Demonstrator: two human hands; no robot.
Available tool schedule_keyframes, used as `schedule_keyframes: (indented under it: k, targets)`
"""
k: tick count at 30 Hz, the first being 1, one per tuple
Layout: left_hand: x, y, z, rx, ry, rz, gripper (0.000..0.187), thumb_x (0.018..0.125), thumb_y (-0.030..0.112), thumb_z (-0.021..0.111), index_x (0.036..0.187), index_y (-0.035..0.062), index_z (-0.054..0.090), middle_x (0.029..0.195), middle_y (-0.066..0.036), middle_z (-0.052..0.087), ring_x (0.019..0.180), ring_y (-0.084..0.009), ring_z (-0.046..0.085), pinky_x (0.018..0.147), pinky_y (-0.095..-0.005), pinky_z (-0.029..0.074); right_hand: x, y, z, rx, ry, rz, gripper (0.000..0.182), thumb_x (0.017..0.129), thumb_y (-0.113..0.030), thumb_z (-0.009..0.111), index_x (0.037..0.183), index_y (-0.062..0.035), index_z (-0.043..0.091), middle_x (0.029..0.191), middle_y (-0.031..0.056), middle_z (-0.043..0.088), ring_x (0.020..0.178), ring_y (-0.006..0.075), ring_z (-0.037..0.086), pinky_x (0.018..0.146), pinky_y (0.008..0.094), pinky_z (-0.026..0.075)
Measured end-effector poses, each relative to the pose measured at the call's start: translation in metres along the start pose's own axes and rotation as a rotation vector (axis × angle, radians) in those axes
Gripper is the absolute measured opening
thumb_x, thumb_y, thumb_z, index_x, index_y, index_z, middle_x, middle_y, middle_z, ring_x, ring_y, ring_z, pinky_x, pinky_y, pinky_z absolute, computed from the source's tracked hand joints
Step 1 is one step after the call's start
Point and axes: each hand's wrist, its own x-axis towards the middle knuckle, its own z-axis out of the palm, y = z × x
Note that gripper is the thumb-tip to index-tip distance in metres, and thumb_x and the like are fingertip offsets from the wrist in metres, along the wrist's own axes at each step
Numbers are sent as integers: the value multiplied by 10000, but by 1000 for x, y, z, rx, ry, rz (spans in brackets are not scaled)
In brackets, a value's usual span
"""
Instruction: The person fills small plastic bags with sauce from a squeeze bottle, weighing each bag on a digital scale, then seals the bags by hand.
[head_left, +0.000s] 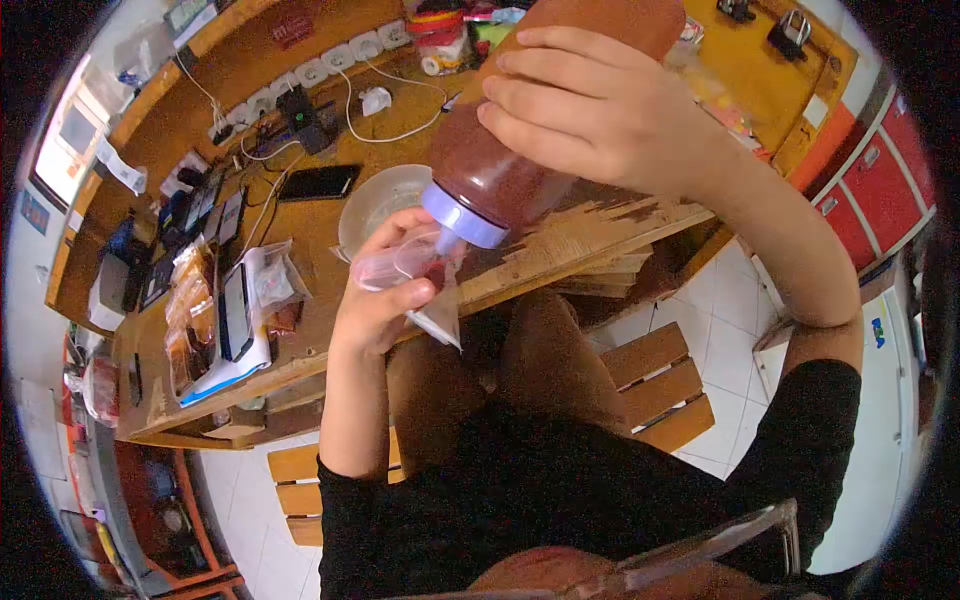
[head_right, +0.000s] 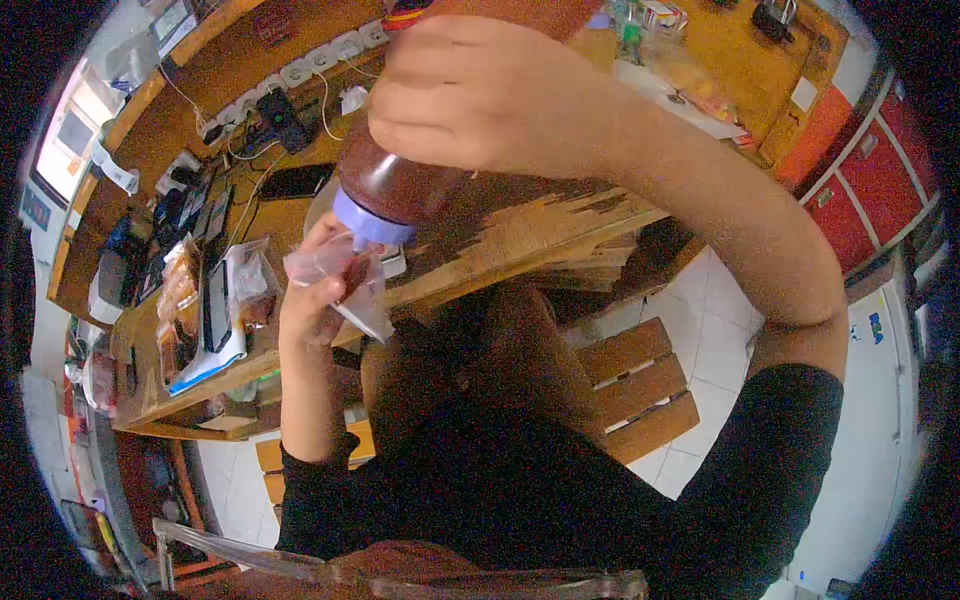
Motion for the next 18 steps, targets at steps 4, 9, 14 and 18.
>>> schedule_keyframes:
  k: [4, 9, 14, 18]
  targets:
    - [-1, 4, 0, -44, 21, -24, 772, 568, 248, 838, 1202, 19, 462, 1075, -99, 584, 985, -210, 568, 887, -335, 437, 4, 1, -5, 9, -28, 9, 329, 708, -143, 556, 1019, -40, 582, 1043, 83, 590, 1016, 240, 555, 942, 401, 445]
    - [5, 7, -1, -43, 17, 13, 775, 569, 254, 839, 1199, 14, 457, 1063, -102, 588, 990, -214, 568, 887, -334, 438, 0, 10, 13, 108, 137, -17, 294, 732, -158, 636, 1005, -60, 588, 970, 37, 576, 937, 197, 544, 868, 360, 444]
    - [10, 10, -9, -35, -21, 21, 759, 569, 240, 838, 1186, 18, 457, 1035, -95, 593, 984, -205, 569, 882, -330, 443, 4, 9, 26, 91, 275, 62, 230, 756, -137, 591, 971, -57, 573, 943, 46, 562, 927, 198, 543, 864, 352, 441]
    - [12, 13, -3, -46, -7, 29, 744, 572, 227, 833, 1181, 22, 458, 1026, -93, 594, 969, -199, 571, 867, -325, 447, 4, 14, 16, 72, 227, 57, 241, 761, -136, 589, 988, -57, 571, 949, 51, 561, 930, 201, 541, 866, 348, 438]
